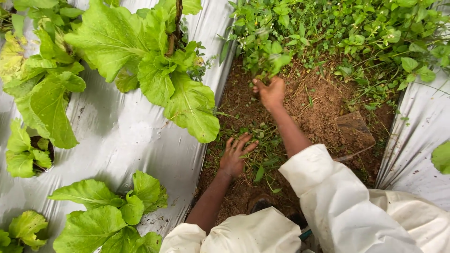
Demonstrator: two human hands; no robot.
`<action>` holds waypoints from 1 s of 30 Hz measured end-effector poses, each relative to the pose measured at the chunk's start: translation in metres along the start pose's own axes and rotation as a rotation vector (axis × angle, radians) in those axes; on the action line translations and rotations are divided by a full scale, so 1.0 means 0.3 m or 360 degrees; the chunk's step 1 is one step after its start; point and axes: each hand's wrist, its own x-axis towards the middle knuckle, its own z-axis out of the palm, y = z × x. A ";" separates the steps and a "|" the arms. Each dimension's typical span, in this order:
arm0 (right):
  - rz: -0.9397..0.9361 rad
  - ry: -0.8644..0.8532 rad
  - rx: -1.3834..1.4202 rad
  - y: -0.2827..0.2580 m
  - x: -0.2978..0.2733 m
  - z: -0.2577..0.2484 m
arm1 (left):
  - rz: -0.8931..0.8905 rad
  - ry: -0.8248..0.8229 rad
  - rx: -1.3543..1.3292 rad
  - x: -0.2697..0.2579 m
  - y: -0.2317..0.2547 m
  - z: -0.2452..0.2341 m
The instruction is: The person removes weeds by hand from the soil between rows of lettuce plants growing in plastic-covered raised beds. They gather the pulled weeds into a pile and occasionally use a small hand hoe to loosen the soil around the plants.
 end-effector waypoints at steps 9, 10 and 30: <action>-0.0327 -0.0574 -0.1098 0.027 -0.053 0.003 | -0.0025 -0.0015 0.0099 0.024 0.022 -0.038; -0.0355 -0.0514 -0.1113 0.109 -0.052 0.044 | -0.0024 -0.0001 0.0079 0.023 0.048 -0.069; 0.0212 0.0253 -0.0207 -0.065 -0.273 -0.454 | -0.0098 0.0019 0.0018 -0.002 -0.006 0.049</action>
